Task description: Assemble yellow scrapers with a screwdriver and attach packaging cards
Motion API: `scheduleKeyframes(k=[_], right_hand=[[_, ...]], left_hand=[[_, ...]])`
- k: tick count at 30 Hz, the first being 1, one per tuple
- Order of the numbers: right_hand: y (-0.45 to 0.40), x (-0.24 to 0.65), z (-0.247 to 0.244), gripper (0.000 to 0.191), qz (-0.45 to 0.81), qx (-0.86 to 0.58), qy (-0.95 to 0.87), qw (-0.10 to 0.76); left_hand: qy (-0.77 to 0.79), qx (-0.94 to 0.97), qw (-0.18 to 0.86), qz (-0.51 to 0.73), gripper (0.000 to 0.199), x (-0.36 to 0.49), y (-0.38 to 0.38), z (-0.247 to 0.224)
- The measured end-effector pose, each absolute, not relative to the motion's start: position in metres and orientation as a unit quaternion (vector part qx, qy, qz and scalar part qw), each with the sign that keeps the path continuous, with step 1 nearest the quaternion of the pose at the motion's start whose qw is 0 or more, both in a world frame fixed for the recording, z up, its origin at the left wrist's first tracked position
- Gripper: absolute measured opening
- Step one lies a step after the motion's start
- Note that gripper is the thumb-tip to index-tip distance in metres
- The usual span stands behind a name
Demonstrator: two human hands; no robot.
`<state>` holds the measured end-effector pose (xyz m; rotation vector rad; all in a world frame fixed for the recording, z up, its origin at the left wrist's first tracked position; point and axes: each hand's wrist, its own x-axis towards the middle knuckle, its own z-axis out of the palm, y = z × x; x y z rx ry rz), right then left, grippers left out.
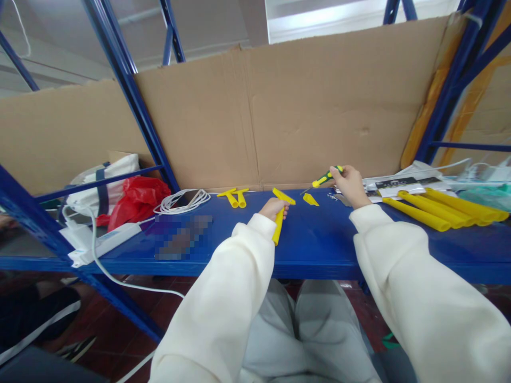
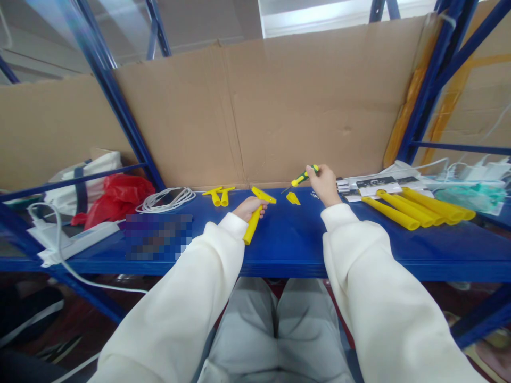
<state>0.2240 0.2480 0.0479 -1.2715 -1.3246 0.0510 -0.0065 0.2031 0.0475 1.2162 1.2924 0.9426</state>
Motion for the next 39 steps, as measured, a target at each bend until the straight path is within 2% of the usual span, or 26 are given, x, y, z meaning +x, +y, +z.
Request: scheduleKeyframes(k=[4, 8, 17, 30, 35, 39], right_hand=[[0.250, 0.221, 0.049, 0.039, 0.115, -0.503, -0.564, 0.645], [0.245, 0.216, 0.051, 0.044, 0.173, -0.484, -0.574, 0.637], [0.235, 0.208, 0.051, 0.045, 0.180, -0.487, -0.600, 0.608], [0.232, 0.204, 0.052, 0.038, 0.182, -0.485, -0.587, 0.622], [0.232, 0.203, 0.052, 0.042, 0.188, -0.478, -0.597, 0.616], [0.231, 0.201, 0.052, 0.044, 0.191, -0.463, -0.606, 0.618]], left_hand=[[0.544, 0.492, 0.546, 0.404, 0.029, -0.008, 0.205, 0.047], [0.544, 0.478, 0.556, 0.408, 0.026, -0.008, 0.206, 0.047], [0.529, 0.481, 0.566, 0.411, 0.027, -0.007, 0.207, 0.045], [0.524, 0.483, 0.566, 0.415, 0.024, -0.007, 0.208, 0.044], [0.522, 0.471, 0.574, 0.419, 0.021, -0.007, 0.207, 0.045], [0.530, 0.472, 0.569, 0.416, 0.026, -0.006, 0.205, 0.046]])
